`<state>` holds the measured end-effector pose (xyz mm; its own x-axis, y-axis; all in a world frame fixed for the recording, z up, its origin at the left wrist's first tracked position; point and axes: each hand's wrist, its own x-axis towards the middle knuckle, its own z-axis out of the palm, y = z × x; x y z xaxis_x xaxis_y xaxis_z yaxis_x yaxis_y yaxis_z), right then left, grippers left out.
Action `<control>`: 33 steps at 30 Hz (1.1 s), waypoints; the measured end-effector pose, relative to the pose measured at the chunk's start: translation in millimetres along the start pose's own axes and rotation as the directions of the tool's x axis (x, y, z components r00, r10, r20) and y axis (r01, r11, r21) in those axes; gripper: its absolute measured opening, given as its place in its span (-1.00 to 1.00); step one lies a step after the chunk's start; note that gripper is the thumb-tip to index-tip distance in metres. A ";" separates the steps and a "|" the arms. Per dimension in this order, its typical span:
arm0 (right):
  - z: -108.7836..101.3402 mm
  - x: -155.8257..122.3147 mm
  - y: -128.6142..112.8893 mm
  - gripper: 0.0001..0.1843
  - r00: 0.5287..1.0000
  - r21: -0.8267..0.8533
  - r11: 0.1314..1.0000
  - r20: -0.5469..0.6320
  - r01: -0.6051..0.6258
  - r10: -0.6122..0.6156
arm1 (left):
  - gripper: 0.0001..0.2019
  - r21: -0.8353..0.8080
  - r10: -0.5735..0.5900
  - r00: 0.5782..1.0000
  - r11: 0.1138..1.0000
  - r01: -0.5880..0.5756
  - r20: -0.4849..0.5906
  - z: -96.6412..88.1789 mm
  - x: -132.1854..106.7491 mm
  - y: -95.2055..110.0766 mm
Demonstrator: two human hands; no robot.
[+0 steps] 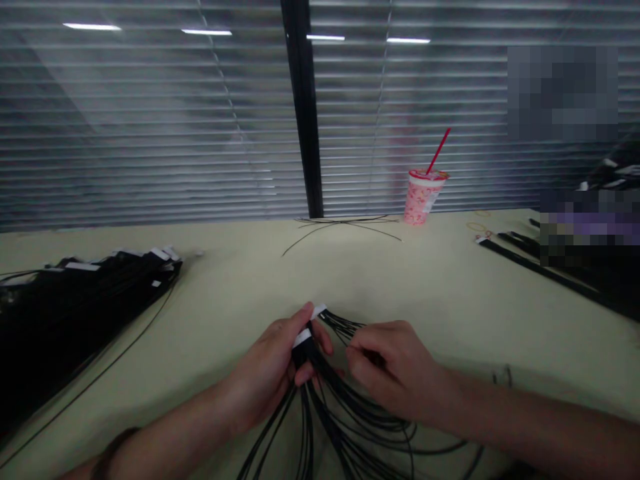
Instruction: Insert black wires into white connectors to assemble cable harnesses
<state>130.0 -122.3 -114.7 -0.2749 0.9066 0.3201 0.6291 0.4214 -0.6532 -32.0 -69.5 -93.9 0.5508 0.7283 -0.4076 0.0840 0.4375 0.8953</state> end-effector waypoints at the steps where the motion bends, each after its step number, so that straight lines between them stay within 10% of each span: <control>1: 1.0 -0.3 1.5 -0.80 1.000 -0.009 1.000 0.007 0.009 -0.009 | -0.52 0.009 -0.005 1.000 1.000 0.005 -0.003 -0.3 0.7 -0.1; 33: 6.8 0.6 9.4 -0.81 0.998 -0.159 0.985 0.016 0.064 -0.063 | -0.51 0.093 -0.002 1.000 0.996 0.004 -0.023 -1.0 -0.4 0.5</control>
<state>130.8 -117.7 -125.3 -0.3255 0.8787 0.3493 0.7174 0.4701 -0.5142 -33.0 -69.1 -93.5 0.5312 0.7396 -0.4134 0.1627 0.3898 0.9064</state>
